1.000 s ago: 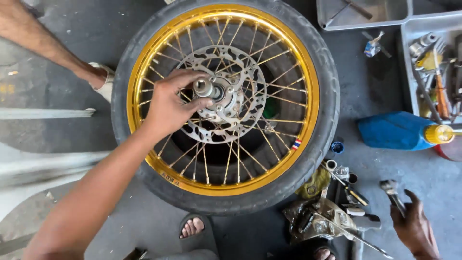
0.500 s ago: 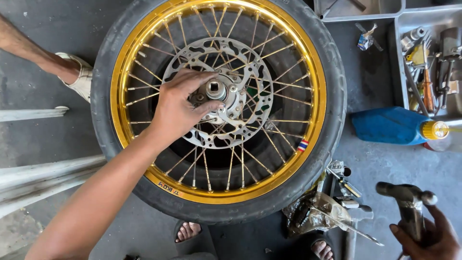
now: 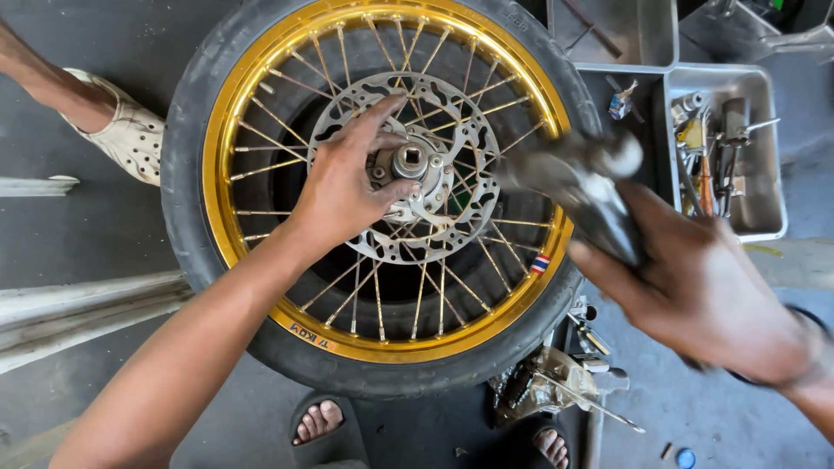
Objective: Seating a bearing into a motorcycle wheel hub using a hammer and a metal punch.
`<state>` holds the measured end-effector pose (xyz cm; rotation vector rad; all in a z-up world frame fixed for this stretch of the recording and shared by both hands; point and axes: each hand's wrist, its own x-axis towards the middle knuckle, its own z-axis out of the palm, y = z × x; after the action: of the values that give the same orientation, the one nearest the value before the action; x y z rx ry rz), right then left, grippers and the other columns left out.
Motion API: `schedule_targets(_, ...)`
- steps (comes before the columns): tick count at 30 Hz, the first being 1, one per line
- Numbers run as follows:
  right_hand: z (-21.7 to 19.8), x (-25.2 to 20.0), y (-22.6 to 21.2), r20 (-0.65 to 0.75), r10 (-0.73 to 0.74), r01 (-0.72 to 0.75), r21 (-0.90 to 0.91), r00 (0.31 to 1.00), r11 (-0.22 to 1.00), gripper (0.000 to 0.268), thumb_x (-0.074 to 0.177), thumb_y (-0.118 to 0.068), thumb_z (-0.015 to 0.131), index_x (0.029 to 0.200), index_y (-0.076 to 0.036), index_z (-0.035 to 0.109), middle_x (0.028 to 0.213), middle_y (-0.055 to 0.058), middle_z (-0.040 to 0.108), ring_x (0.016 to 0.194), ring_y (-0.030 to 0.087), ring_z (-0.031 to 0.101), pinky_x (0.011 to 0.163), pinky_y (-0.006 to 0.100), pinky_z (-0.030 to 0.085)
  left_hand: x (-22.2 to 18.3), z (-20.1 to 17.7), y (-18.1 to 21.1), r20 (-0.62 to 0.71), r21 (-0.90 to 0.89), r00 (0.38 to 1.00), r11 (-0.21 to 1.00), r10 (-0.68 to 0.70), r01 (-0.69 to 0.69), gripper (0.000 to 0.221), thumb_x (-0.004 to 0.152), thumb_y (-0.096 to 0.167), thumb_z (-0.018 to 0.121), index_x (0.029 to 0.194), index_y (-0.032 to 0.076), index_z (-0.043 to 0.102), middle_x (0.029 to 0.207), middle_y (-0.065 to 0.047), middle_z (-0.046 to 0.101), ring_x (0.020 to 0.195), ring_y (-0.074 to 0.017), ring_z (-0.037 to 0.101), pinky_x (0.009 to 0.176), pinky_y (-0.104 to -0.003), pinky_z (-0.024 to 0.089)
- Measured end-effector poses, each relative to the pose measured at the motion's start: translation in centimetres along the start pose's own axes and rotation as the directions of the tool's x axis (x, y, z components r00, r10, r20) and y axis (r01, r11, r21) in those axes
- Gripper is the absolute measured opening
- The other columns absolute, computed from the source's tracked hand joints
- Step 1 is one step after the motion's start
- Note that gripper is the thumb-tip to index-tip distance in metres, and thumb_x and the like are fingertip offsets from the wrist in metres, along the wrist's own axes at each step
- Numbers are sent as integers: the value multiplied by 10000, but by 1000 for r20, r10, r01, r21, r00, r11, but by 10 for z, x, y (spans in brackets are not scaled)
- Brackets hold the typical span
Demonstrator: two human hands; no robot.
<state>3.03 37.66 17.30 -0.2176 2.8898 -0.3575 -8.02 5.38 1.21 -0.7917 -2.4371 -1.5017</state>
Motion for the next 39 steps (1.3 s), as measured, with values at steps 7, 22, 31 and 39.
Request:
schedule_targets(7,9,71,-61,-108,-401,404,9,910,915,220,1055,-148,761,1064,44,654,619,115,712,345,243,619,368,414,492,3,1,-6,-42,54,998,998,46,-44,1138,738,-115,966,1668,-18,317,1385,-313,740,1016,-335,842,647,-293,690)
schedule_targets(22,19,82,-64,-37,-345,345,-4,938,939,221,1063,-149,728,1079,48,630,645,168,749,369,271,695,347,416,527,3,4,-9,-98,92,993,994,63,-54,1123,677,-37,981,1655,-38,428,1192,-260,844,961,-349,860,806,-415,728)
schedule_targets(31,11,82,-64,-14,-393,392,-45,920,919,253,1054,-180,744,1066,62,667,675,168,774,394,276,713,389,413,570,4,-2,-2,-71,127,995,990,72,-63,1092,673,-34,996,1617,-115,454,1266,-276,818,1083,-376,842,1023,-466,678)
schedule_targets(39,-31,60,-64,-75,-311,316,54,947,947,190,1005,-92,785,864,18,723,464,67,667,254,145,504,203,321,363,0,-21,1,112,-18,994,1000,-16,18,1210,684,-19,995,1710,46,357,1506,-205,731,1378,-324,727,1258,-505,498)
